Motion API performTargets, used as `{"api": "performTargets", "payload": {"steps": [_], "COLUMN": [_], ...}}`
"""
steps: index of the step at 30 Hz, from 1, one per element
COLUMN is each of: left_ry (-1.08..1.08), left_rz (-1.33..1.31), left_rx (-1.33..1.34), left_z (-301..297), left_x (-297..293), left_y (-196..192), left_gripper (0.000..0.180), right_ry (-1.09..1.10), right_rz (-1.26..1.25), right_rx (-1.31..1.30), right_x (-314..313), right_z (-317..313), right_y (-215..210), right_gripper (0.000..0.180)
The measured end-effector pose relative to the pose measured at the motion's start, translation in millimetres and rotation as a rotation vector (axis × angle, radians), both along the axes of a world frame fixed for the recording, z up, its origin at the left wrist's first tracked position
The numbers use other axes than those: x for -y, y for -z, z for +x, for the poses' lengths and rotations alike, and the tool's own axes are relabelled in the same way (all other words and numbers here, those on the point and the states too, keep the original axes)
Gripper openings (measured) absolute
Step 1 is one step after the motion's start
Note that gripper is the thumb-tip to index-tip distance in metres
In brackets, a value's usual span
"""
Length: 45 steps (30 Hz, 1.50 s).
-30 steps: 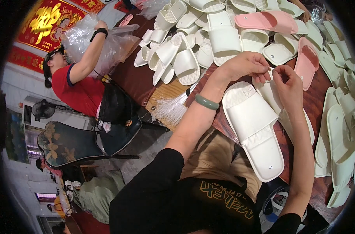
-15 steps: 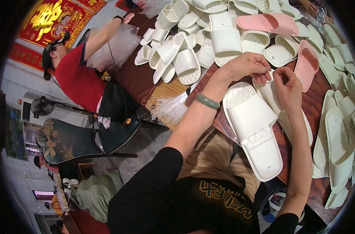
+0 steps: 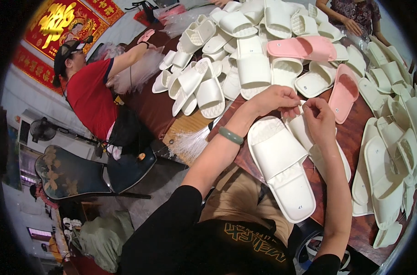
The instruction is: Assembling and checking foam sandals at a manufacturing table.
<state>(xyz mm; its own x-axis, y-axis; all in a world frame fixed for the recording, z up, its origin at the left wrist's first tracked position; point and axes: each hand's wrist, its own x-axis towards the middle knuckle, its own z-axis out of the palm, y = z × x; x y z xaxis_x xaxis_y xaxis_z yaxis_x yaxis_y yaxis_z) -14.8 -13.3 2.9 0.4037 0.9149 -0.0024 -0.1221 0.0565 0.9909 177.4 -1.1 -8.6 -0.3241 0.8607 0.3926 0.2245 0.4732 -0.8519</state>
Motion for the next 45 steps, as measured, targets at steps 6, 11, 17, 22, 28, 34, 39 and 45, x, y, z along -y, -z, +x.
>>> {"api": "performTargets", "payload": {"steps": [6, 11, 17, 22, 28, 34, 39, 45], "left_ry": [0.004, 0.007, 0.012, -0.001, -0.030, -0.075, -0.098, -0.076], "left_rz": [-0.015, -0.039, -0.025, -0.010, -0.033, -0.078, -0.076, -0.078], "left_rx": [0.024, 0.041, 0.052, 0.036, 0.027, -0.019, -0.063, -0.071], "left_z": [-2, -3, -4, -6, 1, 1, -4, 4], "left_x": [0, 1, 2, 8, 6, 2, 4, 3], "left_y": [0, -3, -3, -3, 0, -3, -2, -4], "left_gripper": [0.018, 0.017, 0.017, 0.017, 0.014, 0.015, 0.012, 0.012], "right_ry": [0.012, -0.028, -0.019, -0.017, 0.093, 0.127, 0.064, 0.074], "right_rz": [0.039, 0.051, 0.042, 0.038, 0.186, 0.203, 0.093, 0.112], "right_rx": [0.025, 0.010, 0.003, 0.010, 0.076, 0.042, 0.038, 0.017], "right_x": [3, 3, 4, 10, 5, 0, 2, 0], "right_z": [-2, -2, -3, -6, 2, -3, -7, 0], "right_y": [-6, -8, -8, -9, 0, 2, -2, 3], "right_gripper": [0.010, 0.009, 0.008, 0.007, 0.010, 0.007, 0.013, 0.011]}}
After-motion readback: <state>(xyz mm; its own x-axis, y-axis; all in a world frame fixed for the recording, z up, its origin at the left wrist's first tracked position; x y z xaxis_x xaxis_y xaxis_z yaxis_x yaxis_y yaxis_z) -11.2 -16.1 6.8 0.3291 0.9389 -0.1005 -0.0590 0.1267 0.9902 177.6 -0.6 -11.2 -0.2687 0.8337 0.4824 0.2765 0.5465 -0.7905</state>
